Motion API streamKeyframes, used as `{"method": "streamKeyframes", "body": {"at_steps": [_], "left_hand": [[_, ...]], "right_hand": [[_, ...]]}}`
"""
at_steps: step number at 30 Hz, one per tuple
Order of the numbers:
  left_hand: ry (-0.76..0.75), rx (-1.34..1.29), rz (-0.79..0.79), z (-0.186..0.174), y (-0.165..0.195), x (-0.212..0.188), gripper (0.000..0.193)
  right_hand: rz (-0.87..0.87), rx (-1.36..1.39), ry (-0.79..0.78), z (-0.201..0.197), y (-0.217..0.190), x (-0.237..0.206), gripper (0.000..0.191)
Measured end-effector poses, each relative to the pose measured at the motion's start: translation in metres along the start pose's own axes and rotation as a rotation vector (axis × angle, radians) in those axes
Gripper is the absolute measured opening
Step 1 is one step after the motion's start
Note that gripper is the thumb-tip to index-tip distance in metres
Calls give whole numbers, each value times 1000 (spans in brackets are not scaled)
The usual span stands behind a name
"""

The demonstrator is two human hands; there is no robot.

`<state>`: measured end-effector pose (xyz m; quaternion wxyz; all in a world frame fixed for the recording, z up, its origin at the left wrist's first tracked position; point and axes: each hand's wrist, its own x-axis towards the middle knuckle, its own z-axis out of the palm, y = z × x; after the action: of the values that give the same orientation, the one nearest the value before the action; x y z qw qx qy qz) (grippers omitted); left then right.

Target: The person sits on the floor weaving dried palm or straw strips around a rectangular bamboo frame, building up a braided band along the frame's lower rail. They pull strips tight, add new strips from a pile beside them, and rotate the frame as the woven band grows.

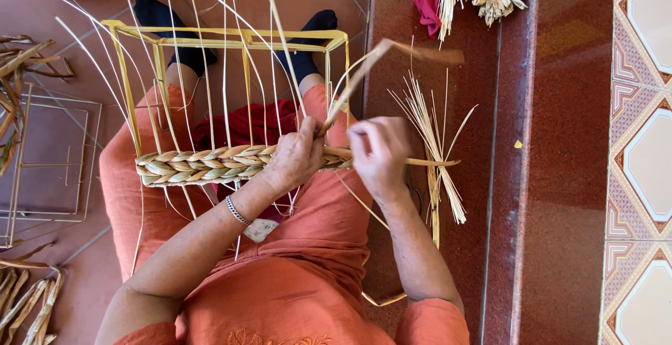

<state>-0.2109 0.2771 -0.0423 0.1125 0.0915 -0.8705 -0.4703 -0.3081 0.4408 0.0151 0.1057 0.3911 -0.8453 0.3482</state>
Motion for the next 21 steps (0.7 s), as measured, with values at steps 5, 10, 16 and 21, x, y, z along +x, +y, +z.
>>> {"method": "streamKeyframes", "body": {"at_steps": [5, 10, 16, 21], "left_hand": [[71, -88, -92, -5, -4, -1, 24], [111, -105, 4, 1, 2, 10, 28], [-144, 14, 140, 3, 5, 10, 25], [-42, 28, 190, 1, 3, 11, 14]], "right_hand": [[538, 715, -402, 43, 12, 11, 44], [396, 911, -215, 24, 12, -4, 19], [42, 560, -197, 2, 14, 2, 12], [-161, -128, -243, -3, 25, 5, 19]]}}
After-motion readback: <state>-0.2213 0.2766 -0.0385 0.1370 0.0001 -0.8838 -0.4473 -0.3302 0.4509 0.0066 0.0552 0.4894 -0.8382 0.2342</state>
